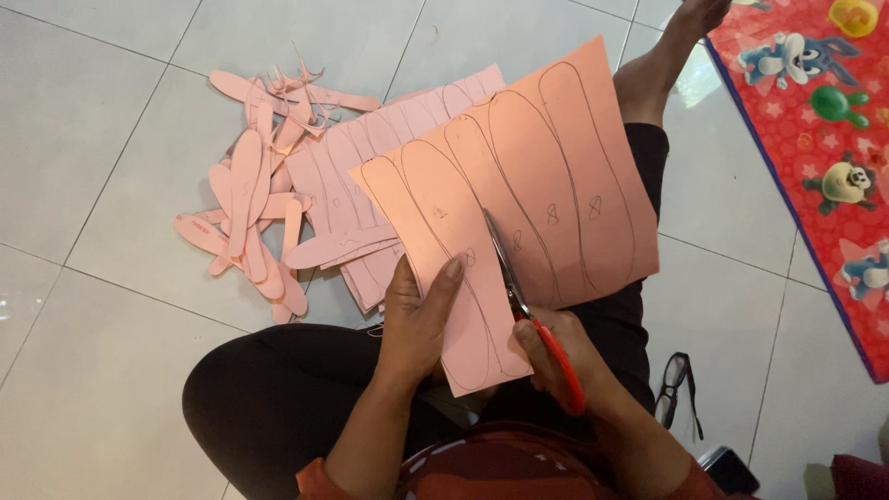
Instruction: The person sits on the floor and uses red-handled scissors to cut pink paper shapes from a larger sheet. They follow pre-drawn outlines to create elongated, curved pieces, which are then placed in a pile on the floor.
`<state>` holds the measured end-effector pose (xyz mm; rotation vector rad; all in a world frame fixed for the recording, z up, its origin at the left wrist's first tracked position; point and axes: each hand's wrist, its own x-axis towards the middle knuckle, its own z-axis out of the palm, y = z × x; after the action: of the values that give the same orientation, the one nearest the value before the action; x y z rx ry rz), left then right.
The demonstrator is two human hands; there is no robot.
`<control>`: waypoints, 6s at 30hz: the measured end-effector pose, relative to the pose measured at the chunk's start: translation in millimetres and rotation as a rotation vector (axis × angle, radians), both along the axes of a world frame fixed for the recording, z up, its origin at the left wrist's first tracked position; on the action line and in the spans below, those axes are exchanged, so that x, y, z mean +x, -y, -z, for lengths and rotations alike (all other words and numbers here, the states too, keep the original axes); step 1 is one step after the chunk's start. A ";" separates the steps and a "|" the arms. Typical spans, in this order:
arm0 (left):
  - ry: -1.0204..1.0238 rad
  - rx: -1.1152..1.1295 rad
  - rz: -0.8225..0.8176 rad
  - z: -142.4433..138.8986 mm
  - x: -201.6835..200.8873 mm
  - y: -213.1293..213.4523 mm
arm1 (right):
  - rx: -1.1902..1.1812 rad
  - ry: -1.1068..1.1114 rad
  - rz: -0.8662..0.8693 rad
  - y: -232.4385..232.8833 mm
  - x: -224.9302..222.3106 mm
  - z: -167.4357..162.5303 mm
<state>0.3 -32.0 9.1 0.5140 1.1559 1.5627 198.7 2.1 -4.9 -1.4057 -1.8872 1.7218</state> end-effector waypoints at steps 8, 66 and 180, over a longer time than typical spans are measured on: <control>-0.016 0.137 -0.154 -11.8 -3.6 -11.7 | -0.005 -0.015 -0.015 3.8 0.4 3.4; -0.291 -0.021 0.057 -29.3 -13.8 -2.5 | 0.057 -0.158 -0.187 -14.8 -10.3 -31.2; 0.410 0.121 -0.375 47.8 5.3 -7.6 | 0.117 -0.357 -0.101 -18.0 -35.6 16.4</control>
<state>5.6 -24.4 -38.7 0.0403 0.8748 1.9576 163.1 20.2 -21.2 -0.9034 -1.8483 1.7365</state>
